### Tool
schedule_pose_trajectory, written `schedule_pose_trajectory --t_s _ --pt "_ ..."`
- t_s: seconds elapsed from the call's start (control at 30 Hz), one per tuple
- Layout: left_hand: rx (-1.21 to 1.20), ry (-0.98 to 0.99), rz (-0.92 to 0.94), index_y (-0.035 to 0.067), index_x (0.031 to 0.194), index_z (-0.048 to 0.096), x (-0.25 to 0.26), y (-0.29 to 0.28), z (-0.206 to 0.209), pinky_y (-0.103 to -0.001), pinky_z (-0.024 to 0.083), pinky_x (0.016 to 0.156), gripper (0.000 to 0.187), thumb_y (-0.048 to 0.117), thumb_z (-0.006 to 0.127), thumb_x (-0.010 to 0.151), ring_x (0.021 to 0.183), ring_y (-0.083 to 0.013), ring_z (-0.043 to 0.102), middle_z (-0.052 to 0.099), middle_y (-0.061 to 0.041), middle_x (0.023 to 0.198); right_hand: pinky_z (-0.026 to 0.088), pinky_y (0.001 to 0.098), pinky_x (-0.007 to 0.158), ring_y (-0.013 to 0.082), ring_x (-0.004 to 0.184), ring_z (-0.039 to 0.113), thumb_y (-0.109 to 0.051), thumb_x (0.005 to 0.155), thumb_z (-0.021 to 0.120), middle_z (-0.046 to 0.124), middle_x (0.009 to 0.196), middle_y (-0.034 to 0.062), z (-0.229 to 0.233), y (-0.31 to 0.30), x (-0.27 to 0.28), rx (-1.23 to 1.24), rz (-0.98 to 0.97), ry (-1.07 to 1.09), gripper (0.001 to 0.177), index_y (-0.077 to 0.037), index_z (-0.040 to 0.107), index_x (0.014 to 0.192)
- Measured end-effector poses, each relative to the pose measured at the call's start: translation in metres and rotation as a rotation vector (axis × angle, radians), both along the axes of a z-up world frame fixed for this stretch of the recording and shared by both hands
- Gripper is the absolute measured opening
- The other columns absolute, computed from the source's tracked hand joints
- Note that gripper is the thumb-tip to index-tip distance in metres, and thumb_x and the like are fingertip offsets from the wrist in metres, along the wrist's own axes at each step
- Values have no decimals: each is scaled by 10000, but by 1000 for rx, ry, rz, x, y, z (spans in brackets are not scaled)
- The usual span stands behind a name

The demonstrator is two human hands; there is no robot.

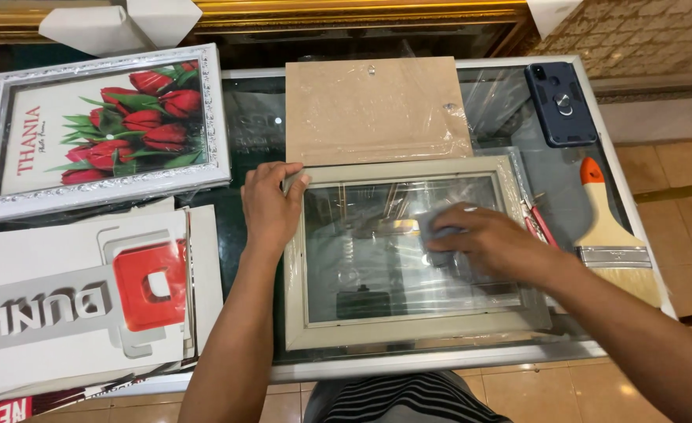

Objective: The recorder cleans a glass pane with a cloth and a brush, then inserts a printed artwork and a cardboard backing into a picture frame, securing it with metal clips.

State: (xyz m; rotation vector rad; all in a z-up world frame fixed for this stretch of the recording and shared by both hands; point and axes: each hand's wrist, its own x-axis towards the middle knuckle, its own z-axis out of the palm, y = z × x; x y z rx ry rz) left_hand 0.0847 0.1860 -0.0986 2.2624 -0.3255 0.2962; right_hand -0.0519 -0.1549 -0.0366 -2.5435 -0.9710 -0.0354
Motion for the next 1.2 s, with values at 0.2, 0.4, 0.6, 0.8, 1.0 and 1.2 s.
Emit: schedule_pose_trajectory --t_s 0.2,0.4,0.6,0.8,1.0,1.2 --pt "38 38 34 214 1095 743 -1 -6 6 -464 422 936 151 222 762 945 1098 -300 608 656 -26 1096 544 406 868 327 1059 680 -105 881 586 694 1159 14 -30 -54 -12 -157 -206 -146 322 -247 784 1091" --pt "41 58 21 192 1081 742 -4 -4 9 -481 417 949 152 242 764 939 1128 -324 605 658 -42 1092 538 386 879 284 1083 664 -109 943 540 661 1150 10 -66 107 76 90 22 -293 287 -225 769 1070" --pt "78 67 -7 207 1125 736 -1 -1 6 -460 419 957 169 255 739 963 1135 -305 596 642 -30 1127 544 334 866 246 1055 681 -120 943 552 680 1134 -48 -56 107 86 78 -43 -289 280 -275 775 1013" --pt "13 75 3 186 1123 743 -5 -4 15 -467 410 944 159 207 741 965 1127 -315 602 653 -54 1113 531 367 924 270 1125 687 -81 882 622 720 1187 -27 -52 -37 21 -41 -380 -192 331 -281 805 1073" --pt "-92 1 28 159 1178 753 -8 -4 11 -503 449 962 238 212 776 948 1098 -363 632 685 -107 1131 562 411 888 333 1026 720 -8 840 755 752 1060 105 -10 -53 -12 174 -766 -152 353 -141 787 1165" --pt "-292 -210 26 11 1228 664 -30 3 75 -324 504 913 282 80 685 956 1020 -231 634 663 -110 1184 509 486 827 401 962 635 48 935 707 629 1132 254 0 -68 -3 23 -1063 -397 279 48 620 1200"
